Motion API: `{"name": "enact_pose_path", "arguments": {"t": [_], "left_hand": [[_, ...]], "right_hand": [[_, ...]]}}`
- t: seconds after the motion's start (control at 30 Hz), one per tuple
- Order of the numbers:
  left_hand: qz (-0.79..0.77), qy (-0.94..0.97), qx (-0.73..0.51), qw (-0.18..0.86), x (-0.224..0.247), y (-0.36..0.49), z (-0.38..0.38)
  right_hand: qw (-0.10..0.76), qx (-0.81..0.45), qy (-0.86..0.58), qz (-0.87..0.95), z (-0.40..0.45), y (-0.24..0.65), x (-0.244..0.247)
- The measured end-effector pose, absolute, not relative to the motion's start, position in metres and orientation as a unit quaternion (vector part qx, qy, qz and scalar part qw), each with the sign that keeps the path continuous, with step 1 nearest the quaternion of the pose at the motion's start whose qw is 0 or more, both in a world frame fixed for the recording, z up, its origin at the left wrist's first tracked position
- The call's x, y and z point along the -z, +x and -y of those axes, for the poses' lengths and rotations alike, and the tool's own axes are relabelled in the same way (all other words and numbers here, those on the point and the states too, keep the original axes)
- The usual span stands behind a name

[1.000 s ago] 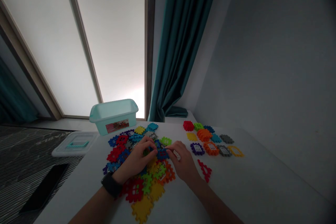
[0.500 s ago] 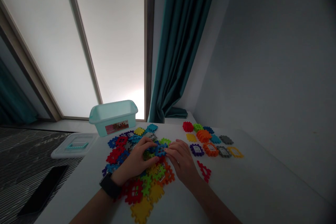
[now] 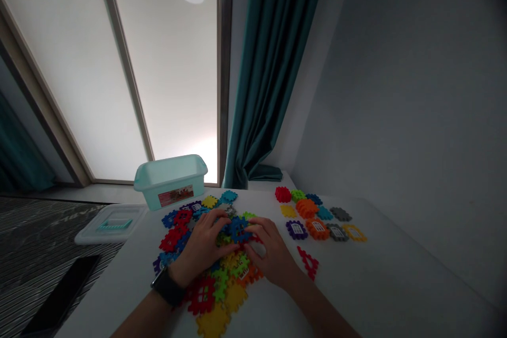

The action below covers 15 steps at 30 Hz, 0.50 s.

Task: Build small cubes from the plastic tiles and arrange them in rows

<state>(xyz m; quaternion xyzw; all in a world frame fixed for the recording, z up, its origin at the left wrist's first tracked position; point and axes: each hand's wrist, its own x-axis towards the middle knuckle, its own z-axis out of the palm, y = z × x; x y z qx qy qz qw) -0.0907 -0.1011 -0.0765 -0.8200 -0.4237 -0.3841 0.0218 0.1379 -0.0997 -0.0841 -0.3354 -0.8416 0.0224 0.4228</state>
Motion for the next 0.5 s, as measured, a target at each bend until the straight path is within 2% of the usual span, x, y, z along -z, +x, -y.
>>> {"name": "enact_pose_path", "arguments": {"t": [0.5], "left_hand": [[0.403, -0.833, 0.375, 0.053, 0.067, -0.077, 0.1]], "right_hand": [[0.389, 0.049, -0.342, 0.854, 0.1, 0.141, 0.07]]}}
